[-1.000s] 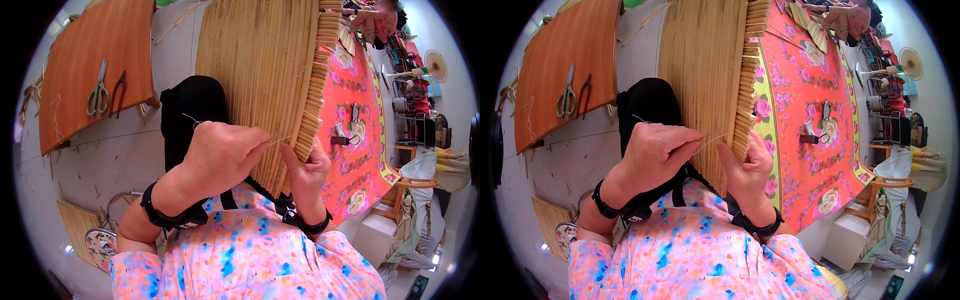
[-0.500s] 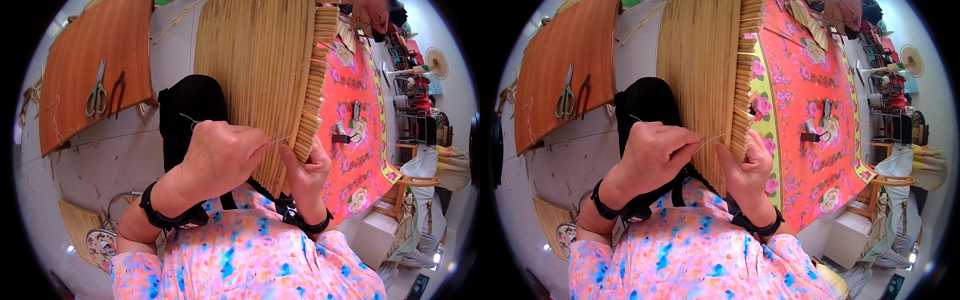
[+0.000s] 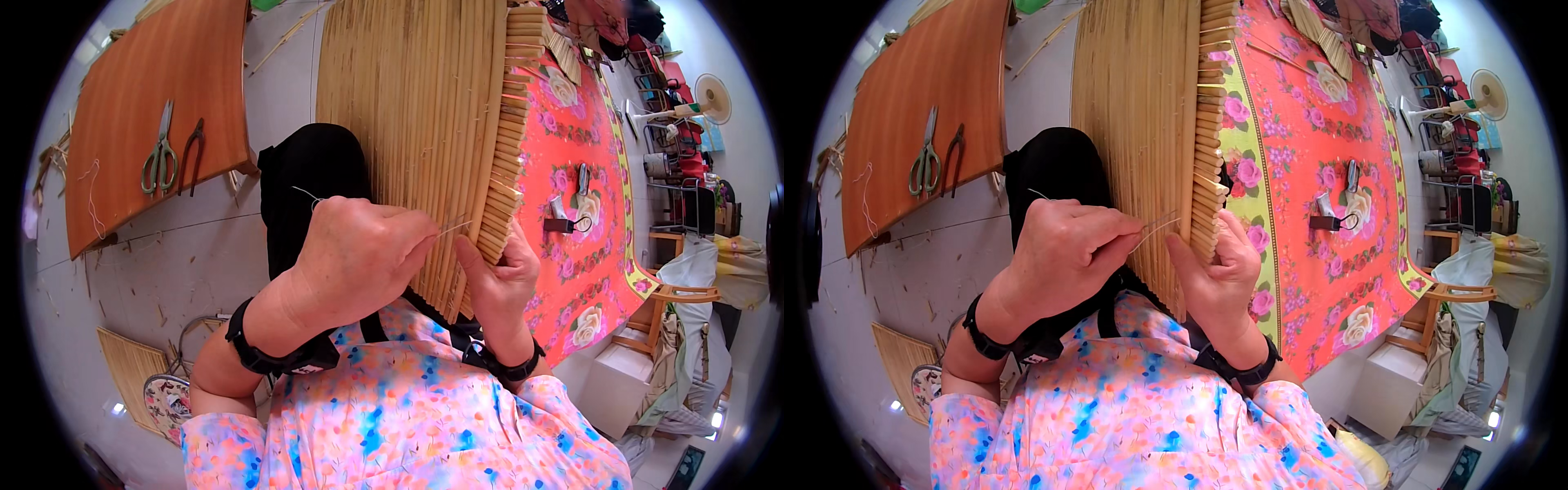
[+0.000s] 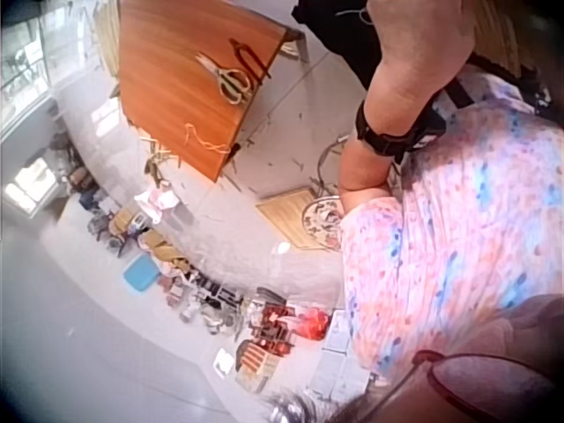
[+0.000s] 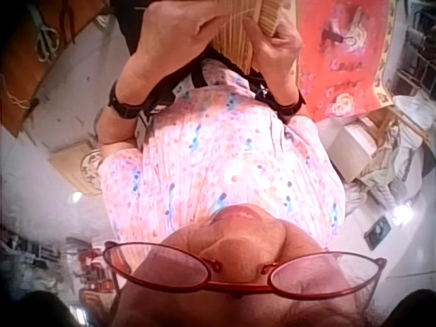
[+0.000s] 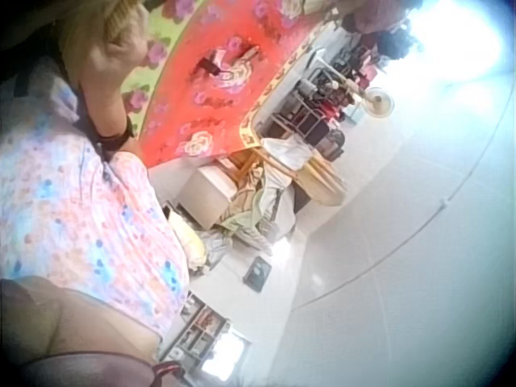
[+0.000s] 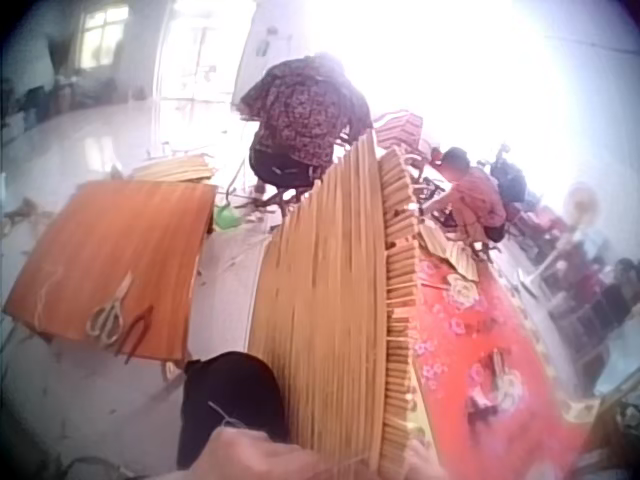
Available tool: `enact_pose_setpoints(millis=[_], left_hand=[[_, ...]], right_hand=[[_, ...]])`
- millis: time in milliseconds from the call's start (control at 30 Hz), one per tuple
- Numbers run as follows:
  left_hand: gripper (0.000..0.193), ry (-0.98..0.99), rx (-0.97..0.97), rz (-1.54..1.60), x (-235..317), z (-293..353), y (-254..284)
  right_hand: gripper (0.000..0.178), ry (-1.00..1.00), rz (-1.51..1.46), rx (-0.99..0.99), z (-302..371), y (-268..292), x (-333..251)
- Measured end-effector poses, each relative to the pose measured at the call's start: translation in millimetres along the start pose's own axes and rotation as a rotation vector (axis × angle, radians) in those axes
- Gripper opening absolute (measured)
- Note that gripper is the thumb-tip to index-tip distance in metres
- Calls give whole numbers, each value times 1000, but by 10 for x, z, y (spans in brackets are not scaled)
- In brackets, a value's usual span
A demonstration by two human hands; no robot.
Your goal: The person assembles a bamboo fan by threading thin bamboo sticks together with white thread and a needle, using scissors to trim the thread.
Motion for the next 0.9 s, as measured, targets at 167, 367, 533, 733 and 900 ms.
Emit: enact_pose_setpoints(millis=[167,367,533,733,900], left_hand=[[4,-14,-12,-12,21,-9,6],[4,-12,-18,-11,24,-11,-3],[3,-7,-9,-9,31,-20,16],[3,27,-35,-16,65,-36,12],[4,-9,-29,-56,86,-27,4]], right_hand=[[8,-13,-20,-2,2,-5,10],[10,-19,-44,5,8,-5,12],[11,5,-3,-6,1,-6,-3],[13,30,-1,-18,9,-3,-6],[17,83,63,-54,1,-26,-56]])
Point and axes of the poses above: each hand's wrist, its own z-axis away from the middle knuckle, its own y-axis out of the back of the hand, x = y × z, the point moved 8 cm from there along -z, towards the middle knuckle, and after that the axes turned 11 degrees about -y, right-handed, at the moved point
